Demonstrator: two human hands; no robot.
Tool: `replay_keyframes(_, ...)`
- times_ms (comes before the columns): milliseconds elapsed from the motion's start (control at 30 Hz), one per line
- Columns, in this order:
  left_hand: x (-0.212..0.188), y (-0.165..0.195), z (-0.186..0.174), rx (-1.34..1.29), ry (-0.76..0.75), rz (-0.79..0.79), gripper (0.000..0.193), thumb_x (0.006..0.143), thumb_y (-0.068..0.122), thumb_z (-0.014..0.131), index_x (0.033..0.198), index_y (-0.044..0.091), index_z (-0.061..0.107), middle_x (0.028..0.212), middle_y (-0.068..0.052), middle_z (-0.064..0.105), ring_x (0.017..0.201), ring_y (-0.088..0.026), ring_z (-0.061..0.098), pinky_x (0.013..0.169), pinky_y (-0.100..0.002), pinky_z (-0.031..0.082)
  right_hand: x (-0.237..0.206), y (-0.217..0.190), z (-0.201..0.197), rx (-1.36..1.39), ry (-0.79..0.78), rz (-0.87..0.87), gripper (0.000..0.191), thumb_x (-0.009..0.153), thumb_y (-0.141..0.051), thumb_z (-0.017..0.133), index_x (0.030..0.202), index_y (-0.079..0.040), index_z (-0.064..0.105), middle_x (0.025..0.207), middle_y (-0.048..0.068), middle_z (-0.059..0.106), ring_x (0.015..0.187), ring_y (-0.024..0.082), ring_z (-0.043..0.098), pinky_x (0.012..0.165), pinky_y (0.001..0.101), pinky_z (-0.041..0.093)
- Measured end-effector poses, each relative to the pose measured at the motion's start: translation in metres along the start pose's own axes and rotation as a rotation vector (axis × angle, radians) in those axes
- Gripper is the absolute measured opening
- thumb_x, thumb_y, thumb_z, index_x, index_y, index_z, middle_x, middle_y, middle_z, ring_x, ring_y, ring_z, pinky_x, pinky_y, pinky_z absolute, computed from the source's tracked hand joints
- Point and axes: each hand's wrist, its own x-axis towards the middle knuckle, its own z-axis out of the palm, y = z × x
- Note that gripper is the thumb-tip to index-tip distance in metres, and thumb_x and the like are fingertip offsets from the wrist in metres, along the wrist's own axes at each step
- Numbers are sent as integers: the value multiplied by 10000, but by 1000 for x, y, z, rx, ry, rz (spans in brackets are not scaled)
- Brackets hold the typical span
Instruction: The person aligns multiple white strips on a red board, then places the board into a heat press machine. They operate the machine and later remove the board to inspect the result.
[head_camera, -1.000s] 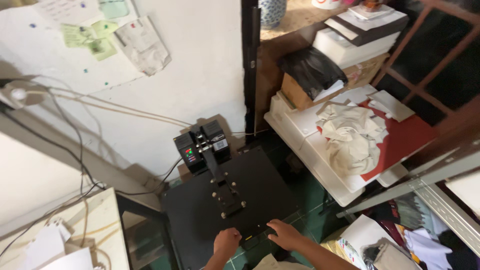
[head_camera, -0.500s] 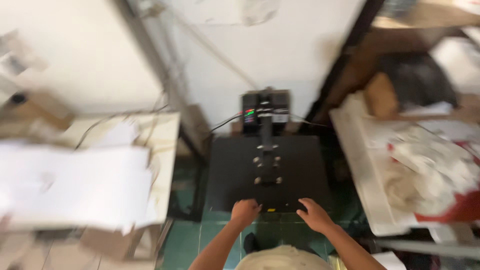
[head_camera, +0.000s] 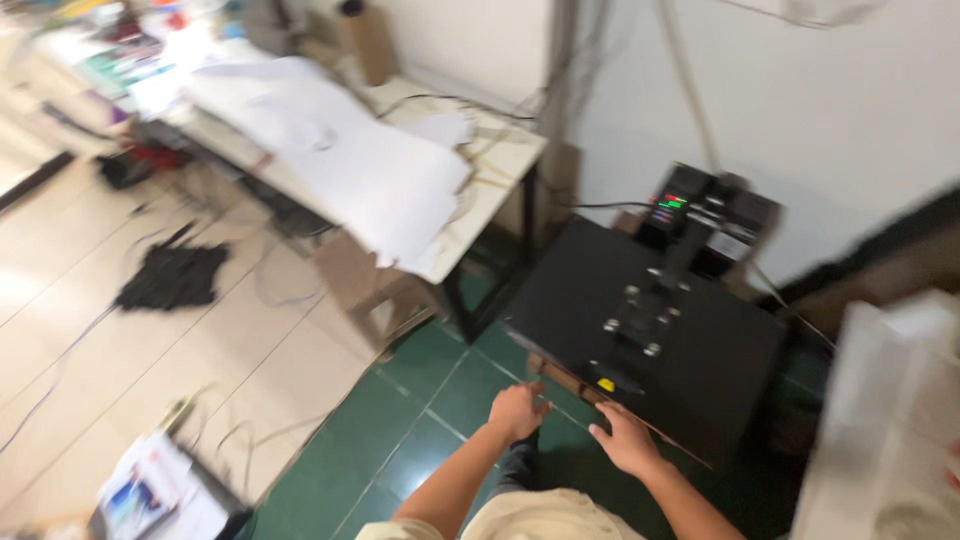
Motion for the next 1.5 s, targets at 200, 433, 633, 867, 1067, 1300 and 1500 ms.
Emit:
replay_keyframes(200,-80,-42,-6,-80,175,-198,395,910,331,677,1244,123,699,1241,-146,695,1125,-391,649,956,-489,521,10,-61,38,-47,-194,-166,563,930,-388,656,1418,-126,556,1507,43,539,1362,279,546,1121,401,449)
replay_keyframes(433,-164,-74,-16,-139,370,-404,402,930,329,678,1263,104,690,1219,-168,695,1138,-386,649,971,-487,512,10,-129,71,-124,-379,-416,562,941,-389,646,1436,-145,542,1529,29,514,1359,271,540,1118,422,428)
replay_keyframes(633,-216,-91,-12,-202,485,-548,419,927,343,684,1271,104,696,1216,-164,713,1140,-374,660,972,-480,520,8,-176,100,-229,-541,-480,568,942,-406,628,1457,-182,536,1536,-8,531,1234,245,658,1114,390,464)
replay_keyframes(867,-253,-102,-8,-243,562,-646,439,933,352,675,1295,105,684,1185,-167,729,1116,-372,678,963,-477,529,3,-217,131,-358,-606,-663,519,956,-430,615,1418,-192,601,1114,104,774,1071,284,732,1009,395,538)
replay_keyframes(1067,-260,-105,-12,-224,610,-646,417,927,359,688,1259,107,706,1188,-173,721,1121,-374,666,950,-485,527,14,-215,139,-253,-574,-734,393,952,-405,615,1281,-220,722,1082,112,786,1047,314,737,941,429,566)
replay_keyframes(1300,-222,-112,-21,-219,569,-599,360,943,281,653,1262,122,701,1177,-145,735,1098,-363,683,932,-483,536,41,-196,121,-292,-566,-584,323,943,-422,622,1199,-308,783,961,81,814,981,291,769,900,414,589)
replay_keyframes(1500,-185,-113,-19,-247,499,-561,333,951,224,628,1261,130,705,1087,-122,766,1050,-351,701,910,-472,547,61,-157,97,-298,-516,-409,431,961,-402,626,1345,-222,700,1081,97,810,1002,280,765,920,405,586)
